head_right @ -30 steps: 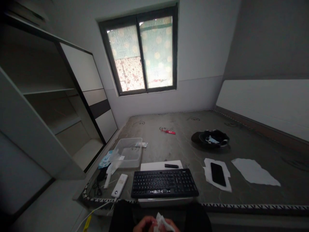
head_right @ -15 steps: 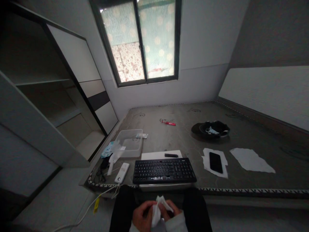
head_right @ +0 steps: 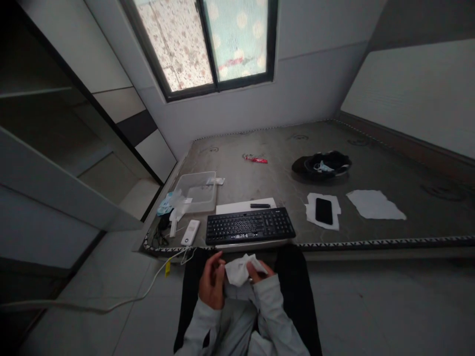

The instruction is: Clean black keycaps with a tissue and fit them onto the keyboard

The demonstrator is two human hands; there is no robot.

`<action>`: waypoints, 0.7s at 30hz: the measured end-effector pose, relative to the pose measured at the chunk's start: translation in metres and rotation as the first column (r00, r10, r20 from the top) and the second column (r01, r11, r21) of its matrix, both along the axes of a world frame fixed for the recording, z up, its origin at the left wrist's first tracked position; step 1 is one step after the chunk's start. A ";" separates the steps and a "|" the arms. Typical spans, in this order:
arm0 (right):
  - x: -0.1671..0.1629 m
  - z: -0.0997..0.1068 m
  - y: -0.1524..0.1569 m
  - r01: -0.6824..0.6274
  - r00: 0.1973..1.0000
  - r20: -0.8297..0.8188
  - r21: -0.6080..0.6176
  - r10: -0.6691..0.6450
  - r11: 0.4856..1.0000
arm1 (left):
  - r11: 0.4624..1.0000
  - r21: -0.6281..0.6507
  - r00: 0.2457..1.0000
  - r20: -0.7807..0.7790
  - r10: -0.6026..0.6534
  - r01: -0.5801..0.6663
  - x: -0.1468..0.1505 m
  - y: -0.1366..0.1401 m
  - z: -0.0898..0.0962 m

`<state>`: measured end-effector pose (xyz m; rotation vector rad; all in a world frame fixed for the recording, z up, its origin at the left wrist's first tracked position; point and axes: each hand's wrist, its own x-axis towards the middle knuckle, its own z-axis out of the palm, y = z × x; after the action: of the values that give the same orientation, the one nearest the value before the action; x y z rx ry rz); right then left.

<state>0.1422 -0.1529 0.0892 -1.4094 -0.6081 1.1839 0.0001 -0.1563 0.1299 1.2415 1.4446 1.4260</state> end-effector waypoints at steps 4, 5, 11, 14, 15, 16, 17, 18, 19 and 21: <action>-0.001 0.002 -0.002 -0.065 0.998 0.024 0.027 0.064 0.998 | 0.961 0.210 0.941 -0.323 -0.103 0.178 0.000 -0.007 0.016; -0.002 0.002 -0.003 -0.071 0.997 0.016 0.027 0.071 0.997 | 0.958 0.201 0.928 -0.350 -0.125 0.204 0.000 -0.008 0.017; -0.008 -0.002 -0.005 -0.092 0.996 0.006 0.000 0.092 0.996 | 0.975 0.028 0.907 -0.373 -0.194 0.220 0.002 0.001 0.014; -0.007 -0.005 -0.005 -0.116 0.993 -0.002 -0.014 0.116 0.993 | 0.974 -0.015 0.913 -0.345 -0.217 0.226 0.002 0.004 0.012; -0.006 -0.005 -0.005 -0.118 0.993 -0.008 -0.019 0.118 0.993 | 0.976 -0.041 0.920 -0.328 -0.213 0.212 0.001 0.004 0.011; -0.006 -0.005 -0.006 -0.123 0.992 -0.009 -0.023 0.123 0.992 | 0.978 -0.075 0.930 -0.304 -0.208 0.194 0.001 0.005 0.010; -0.006 -0.004 -0.006 -0.138 0.990 -0.004 -0.023 0.138 0.990 | 0.977 -0.117 0.941 -0.269 -0.205 0.179 0.001 0.005 0.008; -0.005 -0.002 -0.006 -0.159 0.987 0.007 -0.017 0.159 0.987 | 0.972 -0.162 0.953 -0.222 -0.205 0.171 0.000 0.006 0.006; -0.005 0.000 -0.007 -0.186 0.982 0.022 -0.008 0.186 0.983 | 0.963 -0.207 0.964 -0.163 -0.209 0.174 -0.001 0.006 0.003; -0.005 0.004 -0.007 -0.237 0.970 0.056 0.017 0.236 0.971 | 0.937 -0.282 0.976 -0.017 -0.219 0.205 -0.002 0.007 -0.002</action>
<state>0.1377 -0.1601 0.0930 -1.3803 -0.8438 1.3242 -0.0020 -0.1491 0.1276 1.2152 1.4376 1.0156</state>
